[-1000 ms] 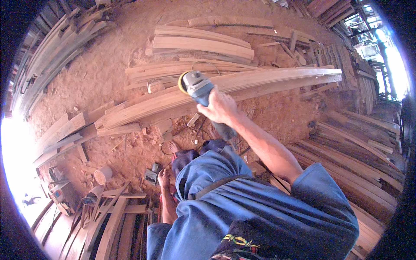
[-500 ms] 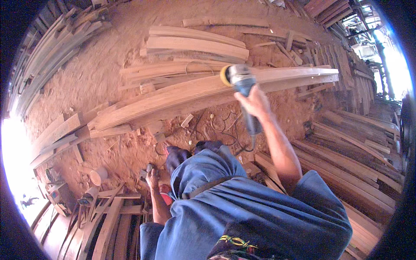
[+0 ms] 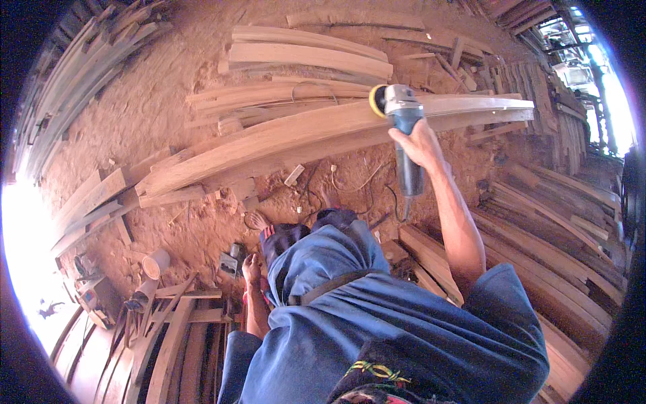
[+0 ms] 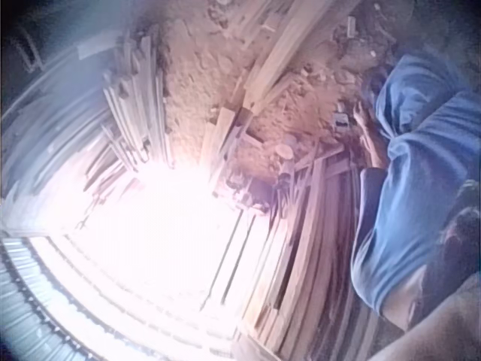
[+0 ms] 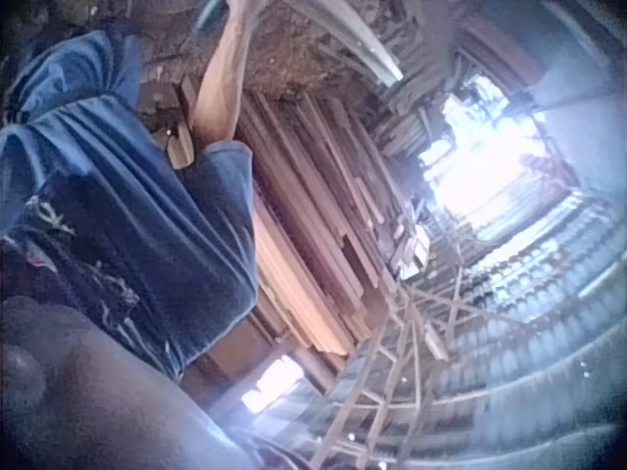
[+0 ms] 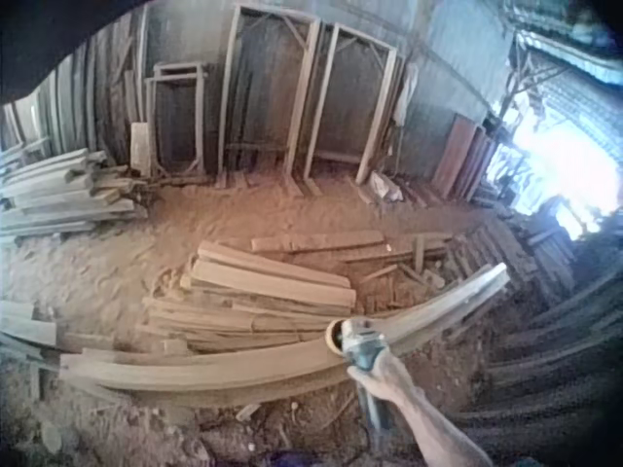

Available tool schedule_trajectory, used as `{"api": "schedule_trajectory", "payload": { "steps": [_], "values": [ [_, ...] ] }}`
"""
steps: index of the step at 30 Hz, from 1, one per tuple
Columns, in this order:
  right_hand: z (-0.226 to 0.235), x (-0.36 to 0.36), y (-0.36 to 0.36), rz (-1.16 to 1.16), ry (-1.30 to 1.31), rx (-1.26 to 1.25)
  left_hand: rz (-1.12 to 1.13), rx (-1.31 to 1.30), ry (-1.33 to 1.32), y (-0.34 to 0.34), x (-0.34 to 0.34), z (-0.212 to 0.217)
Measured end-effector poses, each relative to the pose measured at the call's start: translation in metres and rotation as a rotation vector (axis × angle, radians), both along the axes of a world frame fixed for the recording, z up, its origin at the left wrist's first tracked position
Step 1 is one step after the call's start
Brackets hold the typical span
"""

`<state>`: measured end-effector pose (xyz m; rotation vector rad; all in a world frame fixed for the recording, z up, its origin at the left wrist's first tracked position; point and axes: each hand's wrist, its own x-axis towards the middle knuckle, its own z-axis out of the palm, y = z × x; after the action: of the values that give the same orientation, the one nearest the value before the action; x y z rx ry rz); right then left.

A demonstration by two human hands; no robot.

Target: The person smooths a long wooden plank using an electric sander, then switches to a hand plane to further refine the surface. They adjust the hand plane with a hammer before continuing to plane the wood.

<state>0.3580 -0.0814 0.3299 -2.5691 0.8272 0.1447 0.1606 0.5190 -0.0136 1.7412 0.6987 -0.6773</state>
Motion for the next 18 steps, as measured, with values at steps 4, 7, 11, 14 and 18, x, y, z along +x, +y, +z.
{"api": "schedule_trajectory", "payload": {
  "steps": [4,7,11,14,18],
  "values": [
    [0.009,0.024,0.105,0.124,0.038,0.049,0.191,-0.07,0.084,0.042,0.024,-0.007],
    [0.01,0.048,0.189,0.281,0.013,0.035,0.147,-0.023,-0.07,0.086,0.037,-0.002],
    [0.019,0.064,0.281,0.362,0.095,0.037,0.266,-0.027,-0.067,0.142,0.039,-0.005],
    [0.023,0.073,0.327,0.421,0.07,0.123,0.289,-0.044,0.003,0.17,0.024,-0.019],
    [0.025,0.076,0.331,0.49,0.028,0.166,-0.469,0.429,-0.258,0.171,0.004,-0.03]
  ]
}}
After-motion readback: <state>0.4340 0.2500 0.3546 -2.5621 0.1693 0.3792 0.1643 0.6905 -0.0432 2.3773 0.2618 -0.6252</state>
